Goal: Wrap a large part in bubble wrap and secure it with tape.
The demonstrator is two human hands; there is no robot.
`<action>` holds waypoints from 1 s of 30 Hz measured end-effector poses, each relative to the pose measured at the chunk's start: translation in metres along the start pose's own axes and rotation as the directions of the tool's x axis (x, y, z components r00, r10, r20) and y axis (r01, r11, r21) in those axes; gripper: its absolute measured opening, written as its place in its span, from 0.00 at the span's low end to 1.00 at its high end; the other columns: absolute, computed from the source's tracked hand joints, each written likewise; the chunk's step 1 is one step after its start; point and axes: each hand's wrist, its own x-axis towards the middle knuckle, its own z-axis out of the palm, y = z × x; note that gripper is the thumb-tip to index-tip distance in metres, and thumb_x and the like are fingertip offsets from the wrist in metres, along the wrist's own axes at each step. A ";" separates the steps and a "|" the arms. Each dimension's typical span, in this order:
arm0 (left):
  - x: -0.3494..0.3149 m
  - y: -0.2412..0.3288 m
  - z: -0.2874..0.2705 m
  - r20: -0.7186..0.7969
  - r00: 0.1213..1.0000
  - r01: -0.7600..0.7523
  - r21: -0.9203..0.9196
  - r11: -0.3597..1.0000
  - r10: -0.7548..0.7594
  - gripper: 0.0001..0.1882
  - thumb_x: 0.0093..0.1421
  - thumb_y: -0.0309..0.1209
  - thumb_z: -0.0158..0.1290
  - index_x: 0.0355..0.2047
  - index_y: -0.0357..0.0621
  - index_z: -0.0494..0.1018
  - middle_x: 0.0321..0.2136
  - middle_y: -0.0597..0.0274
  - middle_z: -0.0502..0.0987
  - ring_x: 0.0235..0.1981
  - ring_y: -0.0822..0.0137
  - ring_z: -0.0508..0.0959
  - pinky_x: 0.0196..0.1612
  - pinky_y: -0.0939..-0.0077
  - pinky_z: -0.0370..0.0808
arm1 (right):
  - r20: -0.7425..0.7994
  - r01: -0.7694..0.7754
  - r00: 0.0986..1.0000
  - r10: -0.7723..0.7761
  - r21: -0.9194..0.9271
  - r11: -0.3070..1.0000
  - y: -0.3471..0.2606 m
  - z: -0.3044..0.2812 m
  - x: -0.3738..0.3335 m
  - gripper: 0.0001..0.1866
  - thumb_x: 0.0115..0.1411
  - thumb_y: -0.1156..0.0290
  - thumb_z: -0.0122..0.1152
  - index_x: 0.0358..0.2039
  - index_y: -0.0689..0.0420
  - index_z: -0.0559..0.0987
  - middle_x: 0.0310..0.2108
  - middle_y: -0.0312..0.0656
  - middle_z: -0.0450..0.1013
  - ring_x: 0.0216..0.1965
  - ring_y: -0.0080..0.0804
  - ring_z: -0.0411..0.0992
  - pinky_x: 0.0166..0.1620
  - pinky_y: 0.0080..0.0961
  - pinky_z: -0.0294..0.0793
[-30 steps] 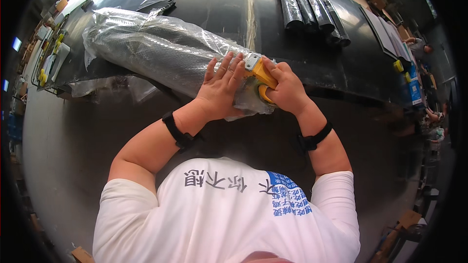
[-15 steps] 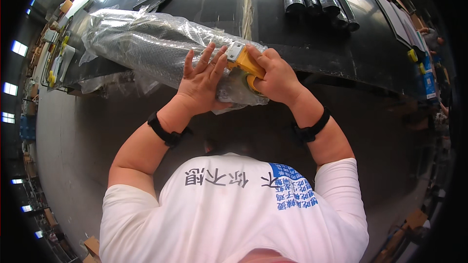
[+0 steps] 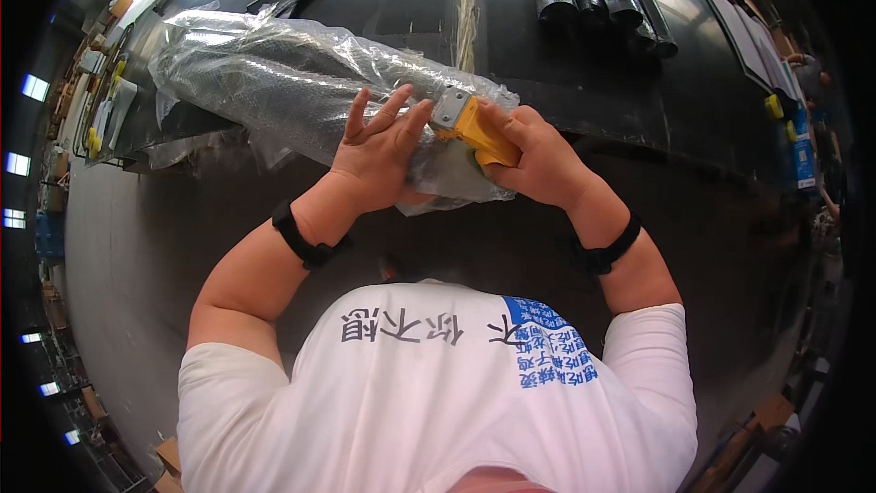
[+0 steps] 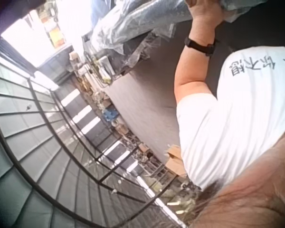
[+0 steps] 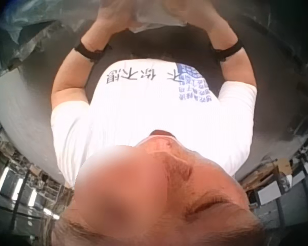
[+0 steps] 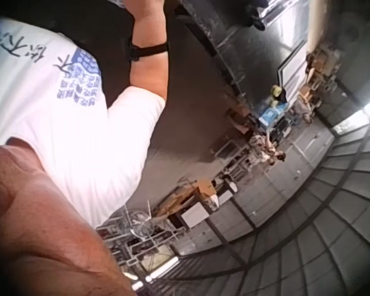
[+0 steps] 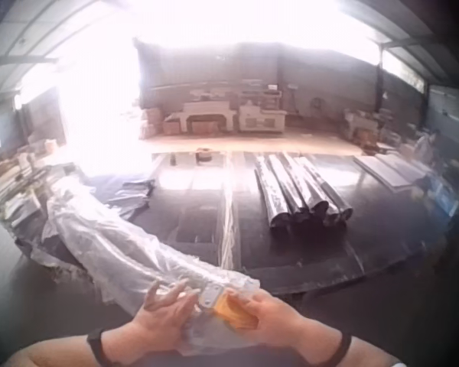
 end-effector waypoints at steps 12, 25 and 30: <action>0.010 0.009 -0.009 0.166 0.983 0.072 0.074 0.995 -0.083 0.64 0.34 0.59 0.67 0.67 0.46 0.48 0.61 0.65 0.64 0.70 0.59 0.50 0.67 0.46 0.20 | -0.272 0.050 0.962 -0.019 0.108 0.993 0.170 0.155 -0.108 0.47 0.44 0.77 0.70 0.65 0.38 0.62 0.43 0.44 0.67 0.42 0.45 0.72 0.45 0.33 0.76; 0.004 0.010 -0.002 -0.092 0.951 -0.278 0.175 0.945 0.297 0.47 0.53 0.58 0.56 0.66 0.49 0.53 0.64 0.57 0.62 0.67 0.53 0.58 0.68 0.49 0.31 | -0.615 0.166 0.770 0.170 0.450 0.877 0.121 0.324 -0.020 0.46 0.50 0.83 0.66 0.68 0.47 0.57 0.49 0.46 0.69 0.49 0.42 0.71 0.51 0.32 0.73; -0.002 0.012 0.013 0.235 0.651 -0.754 0.311 0.578 0.722 0.24 0.59 0.43 0.50 0.56 0.56 0.67 0.58 0.66 0.68 0.62 0.58 0.66 0.68 0.47 0.46 | -0.723 0.288 0.594 0.352 0.600 0.747 0.103 0.365 0.004 0.43 0.51 0.76 0.70 0.66 0.47 0.61 0.51 0.49 0.68 0.49 0.43 0.71 0.52 0.31 0.72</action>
